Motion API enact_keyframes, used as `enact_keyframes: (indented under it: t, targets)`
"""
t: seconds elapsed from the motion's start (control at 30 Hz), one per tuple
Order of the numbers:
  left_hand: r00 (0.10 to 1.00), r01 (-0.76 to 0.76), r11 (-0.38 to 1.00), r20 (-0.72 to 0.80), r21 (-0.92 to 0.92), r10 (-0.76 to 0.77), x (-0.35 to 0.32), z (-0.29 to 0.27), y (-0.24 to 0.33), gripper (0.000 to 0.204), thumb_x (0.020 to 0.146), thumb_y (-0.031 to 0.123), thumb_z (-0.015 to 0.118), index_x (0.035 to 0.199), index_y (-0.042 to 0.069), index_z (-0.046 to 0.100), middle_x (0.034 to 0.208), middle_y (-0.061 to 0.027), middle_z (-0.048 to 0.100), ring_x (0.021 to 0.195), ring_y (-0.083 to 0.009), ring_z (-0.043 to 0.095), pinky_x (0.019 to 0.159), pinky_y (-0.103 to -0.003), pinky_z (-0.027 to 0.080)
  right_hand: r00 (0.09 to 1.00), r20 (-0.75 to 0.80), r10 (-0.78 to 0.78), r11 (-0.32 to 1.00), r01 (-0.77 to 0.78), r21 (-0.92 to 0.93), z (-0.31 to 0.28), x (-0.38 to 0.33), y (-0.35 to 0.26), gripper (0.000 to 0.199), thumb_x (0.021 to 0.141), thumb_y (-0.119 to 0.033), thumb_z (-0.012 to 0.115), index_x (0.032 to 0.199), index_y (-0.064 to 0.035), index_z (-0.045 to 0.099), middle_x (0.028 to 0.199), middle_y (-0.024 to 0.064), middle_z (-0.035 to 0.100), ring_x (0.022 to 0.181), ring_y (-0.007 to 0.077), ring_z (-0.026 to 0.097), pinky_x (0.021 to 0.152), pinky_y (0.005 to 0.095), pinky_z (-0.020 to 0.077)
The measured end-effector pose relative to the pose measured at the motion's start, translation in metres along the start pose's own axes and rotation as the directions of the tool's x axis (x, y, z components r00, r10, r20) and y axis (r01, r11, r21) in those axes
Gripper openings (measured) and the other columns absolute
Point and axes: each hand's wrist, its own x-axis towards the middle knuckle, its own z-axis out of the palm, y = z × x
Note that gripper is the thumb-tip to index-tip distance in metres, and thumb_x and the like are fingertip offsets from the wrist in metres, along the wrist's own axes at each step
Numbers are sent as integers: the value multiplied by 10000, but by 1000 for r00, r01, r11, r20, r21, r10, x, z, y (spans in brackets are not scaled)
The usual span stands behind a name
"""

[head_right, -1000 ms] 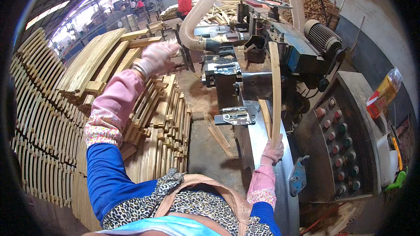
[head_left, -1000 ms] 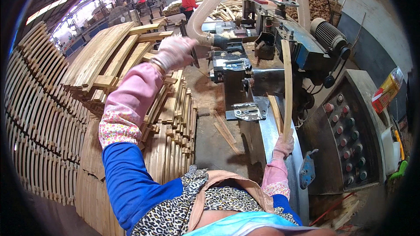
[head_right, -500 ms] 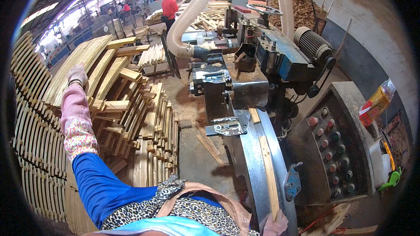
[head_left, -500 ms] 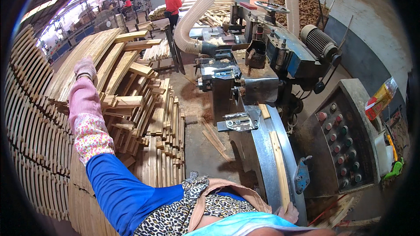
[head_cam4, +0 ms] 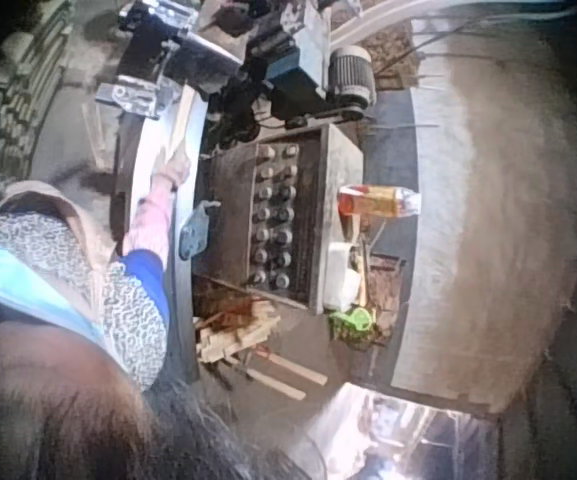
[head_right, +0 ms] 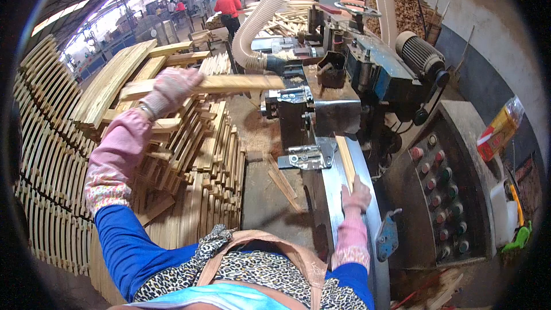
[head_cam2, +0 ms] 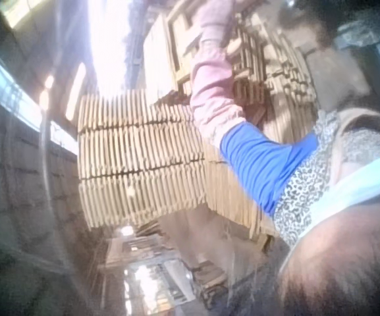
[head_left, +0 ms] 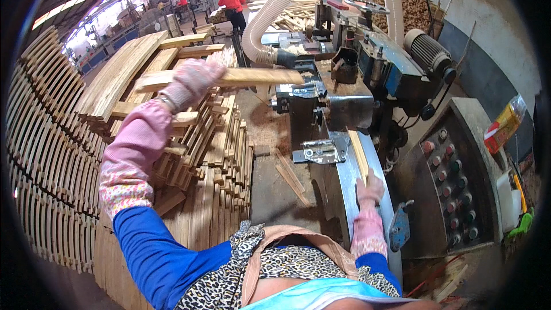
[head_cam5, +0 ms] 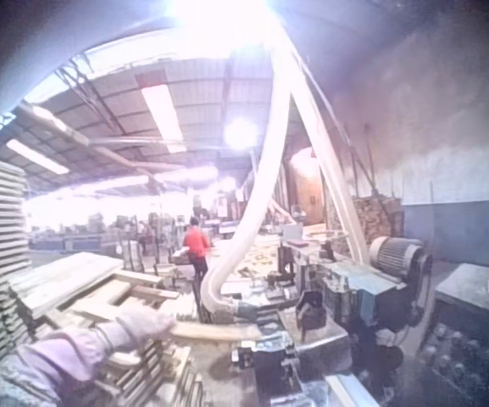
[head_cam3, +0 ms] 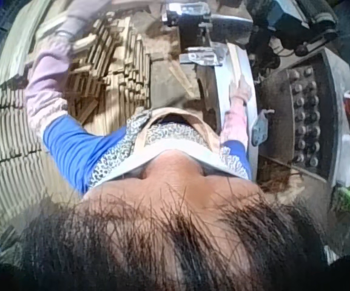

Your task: The person picks up thin wooden planks from a stack and feeds them one by one through a wood-shaping machine, then places the processed planks onto a new stack.

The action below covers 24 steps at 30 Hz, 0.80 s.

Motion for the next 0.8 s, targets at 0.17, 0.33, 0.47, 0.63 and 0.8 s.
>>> enact_keyframes:
  t: [0.17, 0.33, 0.47, 0.63, 0.8]
  targets:
    - [850, -526, 850, -44, -1, 525, 46, -13, 132, 324, 889, 155, 632, 1207, 191, 584, 1044, -31, 631, 911, -167, 686, 723, -341, 556, 816, -285, -503, 713, 578, 396, -30, 1, -78, 792, 726, -416, 866, 1417, -144, 591, 1287, 179, 652, 1188, 385, 603, 997, 487, 500]
    - [623, -712, 698, -389, 75, 679, 76, -19, 227, 516, 920, 237, 625, 1418, 159, 514, 1377, -110, 596, 1222, -281, 603, 1042, -500, 464, 904, -174, -390, 829, 427, 362, -81, -100, -52, 530, 799, -266, 770, 1295, -108, 673, 1047, 154, 689, 962, 368, 651, 847, 490, 529]
    - [728, -679, 697, -331, -231, 600, 89, -33, 255, 488, 938, 220, 594, 1420, 144, 565, 1421, -112, 587, 1336, -272, 552, 1166, -476, 374, 980, -133, -148, 979, 164, 118, -131, -209, 26, 472, 791, -223, 748, 1242, -98, 687, 930, 157, 666, 914, 368, 632, 780, 515, 496]
    - [797, -600, 733, -166, -320, 580, 77, -6, 245, 554, 863, 331, 711, 1374, 163, 581, 1284, -71, 623, 1242, -262, 598, 1102, -448, 413, 995, -54, 87, 948, -99, -303, -156, -321, 92, 501, 819, -280, 710, 1294, -129, 660, 1052, 140, 676, 916, 381, 636, 765, 519, 514]
    - [867, -435, 851, 119, -294, 484, 65, 8, 193, 659, 855, 384, 737, 1441, 161, 533, 1405, -91, 575, 1325, -283, 545, 1140, -462, 390, 951, -308, -7, 988, -42, -151, -94, -215, 82, 431, 925, -314, 636, 1310, -121, 652, 1151, 143, 687, 956, 396, 640, 832, 512, 531]
